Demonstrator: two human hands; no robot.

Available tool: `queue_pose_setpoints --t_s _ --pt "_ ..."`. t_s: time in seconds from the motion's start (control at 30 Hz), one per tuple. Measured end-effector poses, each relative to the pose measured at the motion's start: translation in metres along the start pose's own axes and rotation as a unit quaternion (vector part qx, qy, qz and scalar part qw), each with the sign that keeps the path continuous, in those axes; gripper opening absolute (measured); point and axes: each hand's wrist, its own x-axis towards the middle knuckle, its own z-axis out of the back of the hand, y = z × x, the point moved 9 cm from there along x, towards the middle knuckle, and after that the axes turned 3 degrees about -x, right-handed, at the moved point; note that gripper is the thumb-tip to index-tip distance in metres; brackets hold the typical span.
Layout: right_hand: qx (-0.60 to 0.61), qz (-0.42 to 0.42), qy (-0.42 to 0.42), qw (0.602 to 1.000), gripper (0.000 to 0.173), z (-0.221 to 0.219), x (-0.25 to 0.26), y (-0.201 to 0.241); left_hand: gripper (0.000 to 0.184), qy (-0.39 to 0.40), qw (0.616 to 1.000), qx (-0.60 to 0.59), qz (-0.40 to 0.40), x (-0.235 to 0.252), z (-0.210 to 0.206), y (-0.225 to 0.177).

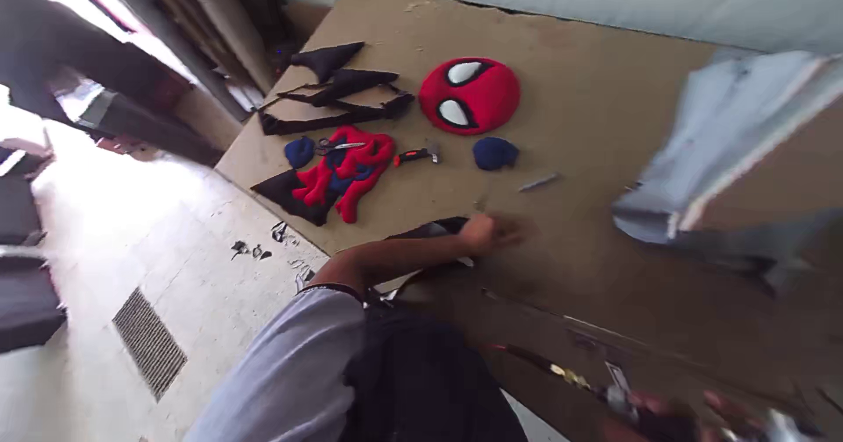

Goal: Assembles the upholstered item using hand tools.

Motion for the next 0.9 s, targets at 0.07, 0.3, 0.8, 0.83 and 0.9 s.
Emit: queue_pose_setpoints --t_s 0.07,0.3,0.8,0.83,0.9 --pt "-0.006 -0.005 0.008 1.000 0.034 0.012 0.011 -0.008 0.036 -0.029 0.993 0.052 0.102 0.074 0.008 0.034" --pt "0.038 -0.058 0.020 0.997 0.044 0.014 0.017 -0.023 0.053 -0.047 0.949 0.242 0.195 0.190 -0.025 0.106" --pt "0.128 0.055 0.183 0.973 0.041 -0.083 -0.031 0.034 0.024 0.153 0.945 -0.179 -0.227 -0.048 0.063 -0.198" --pt "0.134 0.057 0.196 0.970 0.041 -0.095 -0.041 0.038 0.023 0.153 0.944 -0.173 -0.237 -0.061 0.071 -0.204" --pt "0.148 0.063 0.214 0.963 0.040 -0.116 -0.063 0.046 0.023 0.136 0.945 -0.165 -0.246 -0.081 0.090 -0.208"
